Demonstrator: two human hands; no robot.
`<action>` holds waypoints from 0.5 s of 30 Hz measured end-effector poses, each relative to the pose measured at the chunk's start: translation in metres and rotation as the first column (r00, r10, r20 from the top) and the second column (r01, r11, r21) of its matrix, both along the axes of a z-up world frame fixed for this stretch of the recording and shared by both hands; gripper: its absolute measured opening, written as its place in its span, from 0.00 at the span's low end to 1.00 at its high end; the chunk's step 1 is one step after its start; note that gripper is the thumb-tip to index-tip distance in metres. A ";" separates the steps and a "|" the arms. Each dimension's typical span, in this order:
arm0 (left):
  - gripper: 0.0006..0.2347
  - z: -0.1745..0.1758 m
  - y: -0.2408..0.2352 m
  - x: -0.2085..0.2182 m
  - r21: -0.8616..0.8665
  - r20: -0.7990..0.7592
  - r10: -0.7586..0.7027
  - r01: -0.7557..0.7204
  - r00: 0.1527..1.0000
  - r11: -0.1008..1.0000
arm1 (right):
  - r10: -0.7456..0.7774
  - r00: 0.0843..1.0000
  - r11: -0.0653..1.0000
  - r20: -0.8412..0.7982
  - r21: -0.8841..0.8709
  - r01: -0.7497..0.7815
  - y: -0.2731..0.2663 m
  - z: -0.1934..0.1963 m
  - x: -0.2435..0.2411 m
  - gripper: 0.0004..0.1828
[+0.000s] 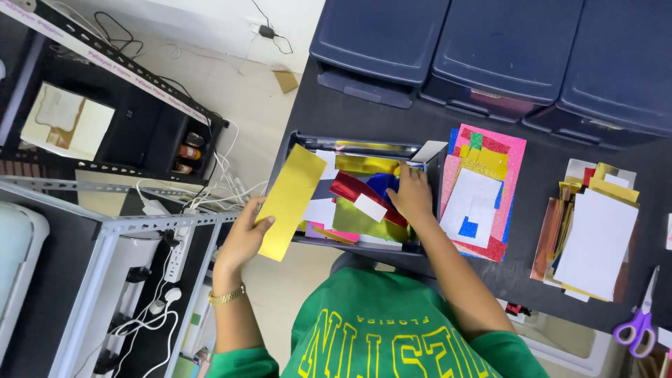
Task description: Sorting various colored and metallic paper scraps from a tray into organized piles on a workbench, including a brief use of scissors.
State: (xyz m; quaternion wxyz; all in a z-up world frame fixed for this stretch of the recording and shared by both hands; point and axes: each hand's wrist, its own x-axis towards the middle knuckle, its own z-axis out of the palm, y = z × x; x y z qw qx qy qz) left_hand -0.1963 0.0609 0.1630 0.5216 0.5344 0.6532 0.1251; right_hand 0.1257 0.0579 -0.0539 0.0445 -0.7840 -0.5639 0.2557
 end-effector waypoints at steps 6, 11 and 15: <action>0.23 -0.096 -0.014 -0.037 -0.069 0.508 0.373 -0.395 0.776 0.916 | 0.069 0.997 0.989 0.026 0.131 -0.071 0.017 0.019 -0.010 0.37; 0.27 -0.123 -0.019 -0.024 -0.095 0.681 0.395 -0.460 0.616 0.883 | 0.233 0.972 0.941 0.029 0.247 -0.233 0.034 -0.018 -0.024 0.32; 0.30 -0.121 -0.023 -0.016 -0.171 0.740 0.431 -0.476 0.516 0.863 | 0.283 0.941 0.870 0.188 0.363 -0.334 0.042 -0.046 -0.020 0.26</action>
